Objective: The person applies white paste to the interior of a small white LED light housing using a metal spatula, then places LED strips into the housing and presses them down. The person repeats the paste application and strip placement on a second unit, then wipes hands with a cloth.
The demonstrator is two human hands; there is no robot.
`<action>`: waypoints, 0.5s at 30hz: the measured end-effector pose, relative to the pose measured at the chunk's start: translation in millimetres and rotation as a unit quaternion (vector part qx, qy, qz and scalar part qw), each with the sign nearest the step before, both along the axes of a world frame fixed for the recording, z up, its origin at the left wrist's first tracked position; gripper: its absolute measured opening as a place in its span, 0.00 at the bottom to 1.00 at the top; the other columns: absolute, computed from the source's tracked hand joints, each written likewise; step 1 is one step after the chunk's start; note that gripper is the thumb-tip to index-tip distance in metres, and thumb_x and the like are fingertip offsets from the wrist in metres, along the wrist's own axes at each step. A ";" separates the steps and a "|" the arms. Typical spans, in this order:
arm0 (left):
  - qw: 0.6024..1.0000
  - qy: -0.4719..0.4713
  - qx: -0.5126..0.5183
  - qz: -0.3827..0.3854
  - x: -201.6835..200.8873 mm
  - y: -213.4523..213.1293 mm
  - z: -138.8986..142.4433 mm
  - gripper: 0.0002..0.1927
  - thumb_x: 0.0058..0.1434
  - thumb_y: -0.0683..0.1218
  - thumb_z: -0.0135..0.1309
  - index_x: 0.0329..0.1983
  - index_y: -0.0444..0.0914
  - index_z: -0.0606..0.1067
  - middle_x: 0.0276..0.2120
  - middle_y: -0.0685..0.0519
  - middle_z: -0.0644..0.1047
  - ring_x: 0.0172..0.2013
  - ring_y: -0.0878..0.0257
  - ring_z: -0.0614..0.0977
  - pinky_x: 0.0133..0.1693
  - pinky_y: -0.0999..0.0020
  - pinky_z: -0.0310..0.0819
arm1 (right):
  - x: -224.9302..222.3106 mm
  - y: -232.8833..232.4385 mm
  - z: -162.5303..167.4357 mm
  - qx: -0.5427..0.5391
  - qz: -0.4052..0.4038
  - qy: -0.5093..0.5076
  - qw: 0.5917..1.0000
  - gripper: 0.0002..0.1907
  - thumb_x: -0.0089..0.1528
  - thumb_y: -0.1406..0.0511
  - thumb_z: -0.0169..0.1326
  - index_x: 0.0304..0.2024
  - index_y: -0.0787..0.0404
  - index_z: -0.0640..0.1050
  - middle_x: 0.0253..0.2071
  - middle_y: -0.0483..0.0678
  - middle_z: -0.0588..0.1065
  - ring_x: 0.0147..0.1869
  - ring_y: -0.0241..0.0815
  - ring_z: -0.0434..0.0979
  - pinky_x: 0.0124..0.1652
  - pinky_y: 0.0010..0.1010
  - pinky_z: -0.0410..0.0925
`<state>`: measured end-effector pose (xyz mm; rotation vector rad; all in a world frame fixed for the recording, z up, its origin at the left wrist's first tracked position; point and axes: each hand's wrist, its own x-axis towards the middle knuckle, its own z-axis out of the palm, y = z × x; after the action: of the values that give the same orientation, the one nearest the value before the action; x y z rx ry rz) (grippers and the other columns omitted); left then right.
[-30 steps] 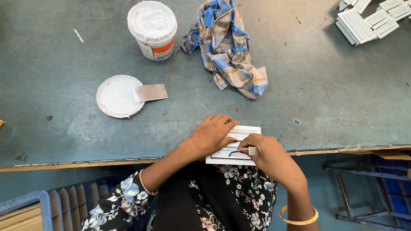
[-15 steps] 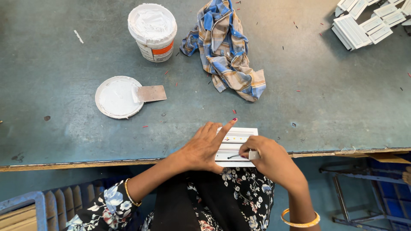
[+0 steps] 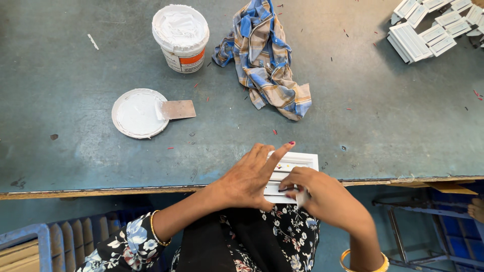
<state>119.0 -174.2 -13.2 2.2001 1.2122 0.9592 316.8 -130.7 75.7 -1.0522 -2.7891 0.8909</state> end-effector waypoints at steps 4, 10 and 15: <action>1.000 0.001 0.003 0.013 -4.7 2.6 -0.8 0.70 0.32 0.50 0.71 0.77 0.39 0.45 0.53 0.35 0.67 0.53 0.39 0.67 0.58 0.45 0.66 | 12.8 -2.5 6.1 -0.119 -0.091 0.036 0.988 0.17 0.53 0.68 0.63 0.44 0.61 0.74 0.40 0.45 0.78 0.40 0.44 0.79 0.44 0.34 0.73; 0.999 0.006 -0.031 0.007 -5.7 4.8 -2.1 0.71 0.32 0.51 0.72 0.77 0.39 0.44 0.52 0.34 0.67 0.53 0.39 0.67 0.58 0.44 0.66 | 22.4 0.9 0.8 -0.067 -0.077 0.132 0.986 0.10 0.55 0.68 0.64 0.36 0.64 0.77 0.34 0.47 0.80 0.37 0.42 0.80 0.41 0.32 0.74; 1.000 0.002 -0.011 0.005 -2.3 2.3 0.5 0.72 0.31 0.51 0.72 0.77 0.40 0.44 0.53 0.35 0.67 0.54 0.39 0.68 0.57 0.44 0.67 | 10.0 -7.2 -11.0 -0.009 -0.090 0.083 0.992 0.11 0.55 0.66 0.65 0.39 0.64 0.81 0.34 0.49 0.81 0.34 0.44 0.81 0.38 0.32 0.73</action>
<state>116.7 -171.9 -12.6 2.1818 1.2316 0.9400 326.8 -137.9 64.8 -1.1528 -2.5095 0.9364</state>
